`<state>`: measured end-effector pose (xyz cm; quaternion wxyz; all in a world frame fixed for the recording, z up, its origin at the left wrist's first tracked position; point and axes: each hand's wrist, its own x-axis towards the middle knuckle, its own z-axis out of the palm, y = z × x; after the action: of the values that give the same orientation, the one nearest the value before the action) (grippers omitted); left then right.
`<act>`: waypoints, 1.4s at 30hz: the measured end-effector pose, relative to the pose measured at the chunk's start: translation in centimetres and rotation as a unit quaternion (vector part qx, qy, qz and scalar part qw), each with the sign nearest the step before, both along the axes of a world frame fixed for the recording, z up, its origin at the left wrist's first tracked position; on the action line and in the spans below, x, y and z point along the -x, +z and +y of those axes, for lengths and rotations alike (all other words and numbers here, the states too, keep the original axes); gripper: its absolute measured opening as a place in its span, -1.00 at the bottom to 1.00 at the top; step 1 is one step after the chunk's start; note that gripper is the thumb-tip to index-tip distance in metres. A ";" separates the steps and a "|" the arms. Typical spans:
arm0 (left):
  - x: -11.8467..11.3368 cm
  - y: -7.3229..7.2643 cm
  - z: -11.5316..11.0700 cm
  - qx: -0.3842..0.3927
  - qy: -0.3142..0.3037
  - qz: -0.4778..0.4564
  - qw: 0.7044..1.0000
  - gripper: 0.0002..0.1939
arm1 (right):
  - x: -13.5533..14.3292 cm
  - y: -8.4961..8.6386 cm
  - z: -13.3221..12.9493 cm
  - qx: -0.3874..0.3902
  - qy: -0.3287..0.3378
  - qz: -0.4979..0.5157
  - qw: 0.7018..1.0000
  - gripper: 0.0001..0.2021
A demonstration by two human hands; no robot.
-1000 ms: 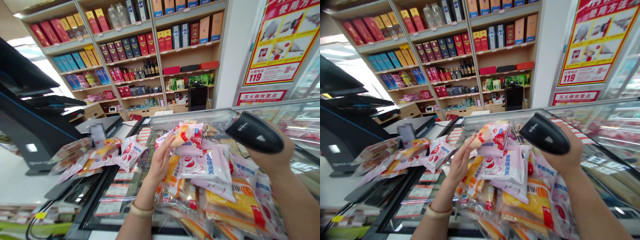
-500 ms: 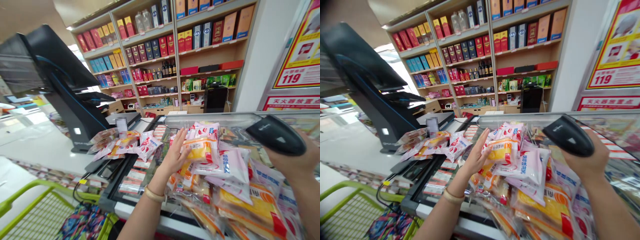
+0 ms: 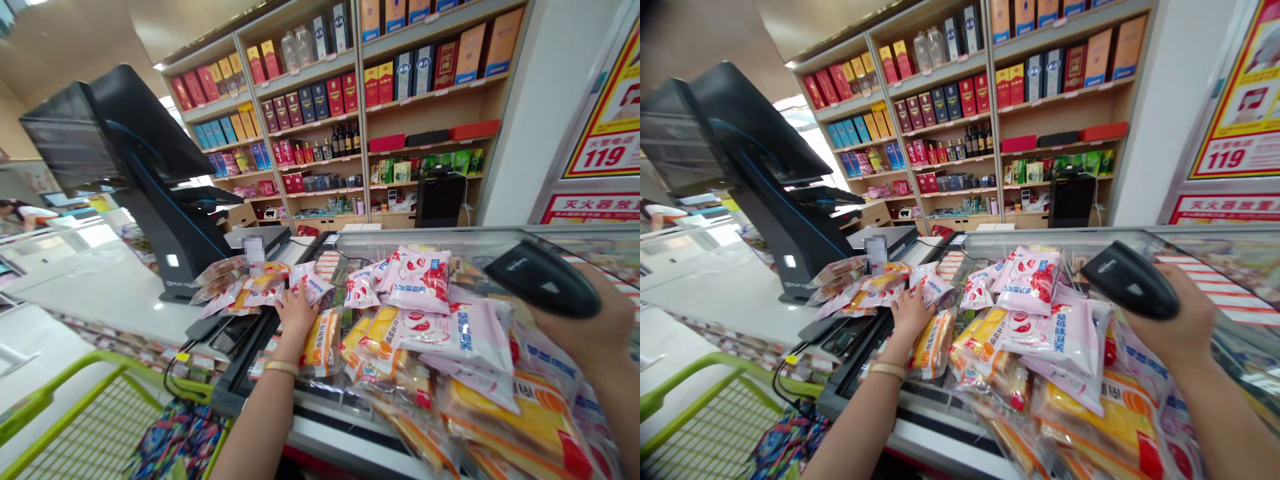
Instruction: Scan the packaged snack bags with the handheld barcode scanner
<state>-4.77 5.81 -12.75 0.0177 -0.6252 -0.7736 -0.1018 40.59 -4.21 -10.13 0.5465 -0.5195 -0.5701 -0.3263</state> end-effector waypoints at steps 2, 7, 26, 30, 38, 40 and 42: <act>-0.2 0.0 -0.1 -0.009 0.000 0.007 1.000 -0.21 | 0.0 0.0 0.0 0.011 0.002 0.006 1.000 -0.67; 0.0 0.4 -0.5 -0.054 -0.001 -0.039 0.998 -0.29 | -0.3 -0.1 0.0 0.015 0.009 0.016 1.000 -0.67; -3.8 5.3 -4.1 0.060 -0.165 -0.834 0.523 -0.43 | 1.6 2.8 -2.3 0.006 0.111 -0.097 0.989 -0.75; -6.9 5.6 -5.1 0.060 -0.244 -0.772 0.584 -0.41 | 2.7 4.2 -3.3 0.034 0.169 -0.120 0.978 -0.79; -11.0 3.7 -5.0 -0.098 -0.307 -0.725 0.609 -0.39 | 4.5 5.3 -4.6 0.077 0.248 -0.077 0.963 -0.82; -11.6 3.3 -4.9 -0.132 -0.314 -0.717 0.608 -0.40 | 4.6 5.1 -4.5 0.093 0.280 -0.050 0.954 -0.80; -12.2 3.1 -4.8 -0.150 -0.320 -0.706 0.613 -0.40 | 4.7 5.0 -4.5 0.108 0.305 -0.034 0.946 -0.81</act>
<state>7.38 1.05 -9.63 -0.4744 -0.5569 -0.2715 -0.6254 35.92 -8.70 -5.17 0.5408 -0.3648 -0.7515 -0.0984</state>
